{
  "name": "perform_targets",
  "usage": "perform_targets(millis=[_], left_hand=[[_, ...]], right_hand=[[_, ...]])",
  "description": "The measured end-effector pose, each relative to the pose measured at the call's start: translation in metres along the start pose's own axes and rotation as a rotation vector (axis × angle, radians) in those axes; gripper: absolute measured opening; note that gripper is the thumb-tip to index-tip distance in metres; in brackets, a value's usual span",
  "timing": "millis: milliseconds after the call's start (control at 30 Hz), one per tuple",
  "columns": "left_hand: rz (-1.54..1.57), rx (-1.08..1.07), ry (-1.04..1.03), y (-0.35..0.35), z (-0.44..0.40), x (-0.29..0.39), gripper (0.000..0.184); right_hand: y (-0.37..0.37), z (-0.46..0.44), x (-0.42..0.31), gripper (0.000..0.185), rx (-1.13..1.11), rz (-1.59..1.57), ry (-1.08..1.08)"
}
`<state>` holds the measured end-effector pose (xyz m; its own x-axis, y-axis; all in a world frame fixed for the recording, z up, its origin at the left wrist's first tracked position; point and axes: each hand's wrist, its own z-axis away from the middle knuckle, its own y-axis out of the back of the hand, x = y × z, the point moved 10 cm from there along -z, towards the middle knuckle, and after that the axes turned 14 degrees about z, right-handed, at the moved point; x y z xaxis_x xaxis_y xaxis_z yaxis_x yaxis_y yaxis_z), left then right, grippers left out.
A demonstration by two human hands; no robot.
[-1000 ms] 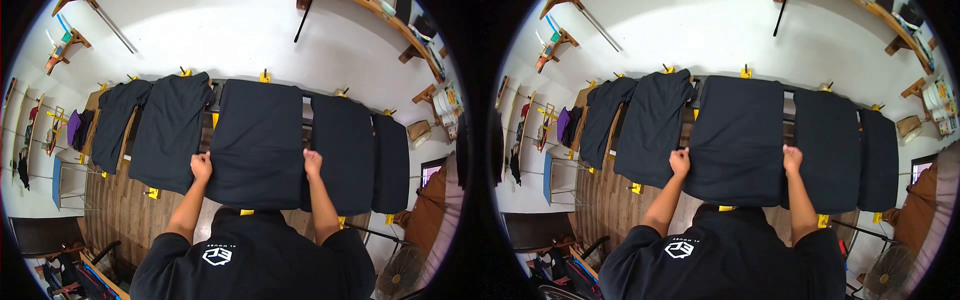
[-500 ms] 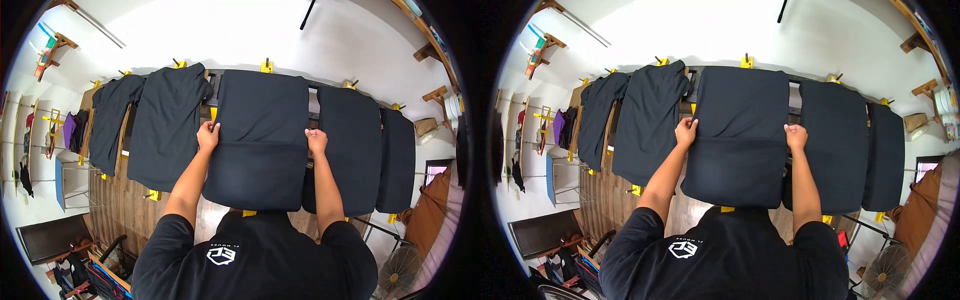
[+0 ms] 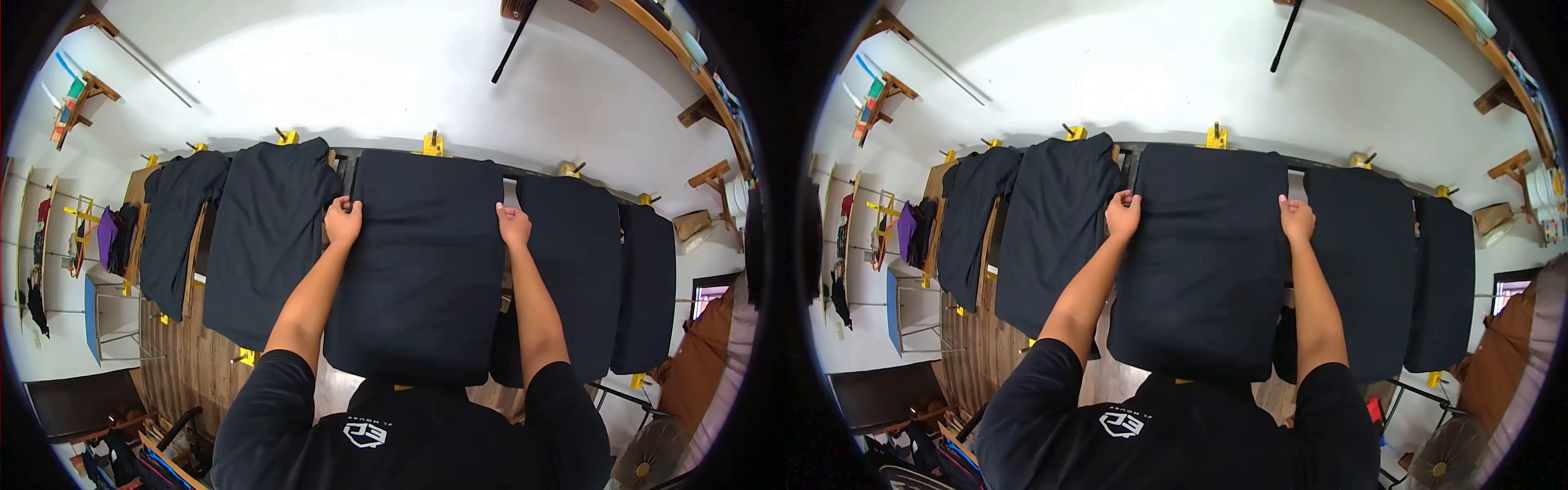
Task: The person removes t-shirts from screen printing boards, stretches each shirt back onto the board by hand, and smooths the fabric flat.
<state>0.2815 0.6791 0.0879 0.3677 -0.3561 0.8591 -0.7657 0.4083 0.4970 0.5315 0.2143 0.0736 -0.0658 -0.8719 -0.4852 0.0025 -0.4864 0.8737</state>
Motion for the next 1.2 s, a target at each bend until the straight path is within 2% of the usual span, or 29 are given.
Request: perform_targets(millis=[67, 133, 233, 267, 300, 333, 400, 467, 533, 600, 667, 800, 833, 867, 933, 1000, 1033, 1133, 1200], left_hand=[[0.012, 0.015, -0.010, -0.012, -0.014, 0.003, 0.040], [0.003, -0.091, 0.004, -0.029, -0.022, 0.003, 0.037], [-0.058, -0.079, -0.082, -0.032, -0.032, 0.008, 0.035], [-0.046, -0.089, -0.013, -0.033, -0.040, 0.001, 0.033], [-0.031, -0.097, 0.056, -0.032, -0.050, -0.005, 0.033], [0.046, -0.019, 0.012, -0.024, -0.061, 0.001, 0.032], [0.081, -0.012, 0.030, -0.027, -0.083, 0.004, 0.032], [0.042, -0.055, 0.106, -0.041, -0.097, 0.003, 0.030], [0.041, -0.076, 0.028, -0.060, -0.107, 0.009, 0.034], [0.012, -0.155, 0.047, -0.078, -0.111, 0.010, 0.040], [-0.032, -0.167, -0.025, -0.090, -0.111, 0.020, 0.035], [-0.078, -0.146, -0.019, -0.094, -0.137, 0.021, 0.026], [-0.080, -0.138, -0.018, -0.093, -0.146, 0.028, 0.026], [-0.074, -0.061, -0.023, -0.085, -0.156, 0.037, 0.025], [-0.068, 0.012, -0.025, -0.081, -0.175, 0.042, 0.025], [-0.082, -0.251, -0.146, -0.110, -0.179, 0.048, 0.030], [-0.082, -0.257, -0.139, -0.113, -0.174, 0.044, 0.030], [-0.148, -0.455, -0.079, -0.138, -0.154, 0.030, 0.042], [-0.170, -0.319, -0.112, -0.133, -0.164, 0.030, 0.043]], right_hand=[[0.003, -0.009, -0.010, 0.048, -0.002, 0.068, -0.034], [0.000, -0.025, -0.005, 0.048, -0.009, 0.139, -0.068], [-0.020, -0.057, -0.007, 0.042, -0.320, 0.099, 0.130], [-0.017, -0.067, -0.006, 0.042, -0.317, 0.099, 0.134], [-0.004, -0.079, -0.016, 0.042, -0.240, 0.066, 0.221], [0.008, -0.088, -0.027, 0.043, -0.164, 0.033, 0.308], [0.006, -0.104, -0.039, 0.042, -0.188, 0.016, 0.312], [0.008, -0.115, -0.046, 0.044, -0.101, -0.060, 0.241], [-0.015, -0.127, -0.051, 0.043, -0.084, -0.077, 0.190], [-0.032, -0.132, -0.052, 0.043, -0.064, -0.096, 0.133], [-0.041, -0.132, -0.065, 0.040, -0.020, 0.098, 0.188], [-0.049, -0.164, -0.068, 0.034, 0.003, 0.142, 0.136], [-0.045, -0.173, -0.064, 0.034, 0.033, 0.065, 0.063], [-0.043, -0.178, -0.058, 0.034, 0.062, -0.012, -0.012], [-0.050, -0.181, -0.062, 0.035, 0.059, 0.001, 0.019], [-0.061, -0.177, -0.062, 0.035, 0.036, 0.062, 0.008], [-0.065, -0.171, -0.060, 0.035, 0.033, 0.068, 0.004], [-0.074, -0.156, -0.060, 0.035, -0.006, 0.140, -0.073], [-0.053, -0.150, -0.079, 0.035, 0.110, 0.163, 0.001]])
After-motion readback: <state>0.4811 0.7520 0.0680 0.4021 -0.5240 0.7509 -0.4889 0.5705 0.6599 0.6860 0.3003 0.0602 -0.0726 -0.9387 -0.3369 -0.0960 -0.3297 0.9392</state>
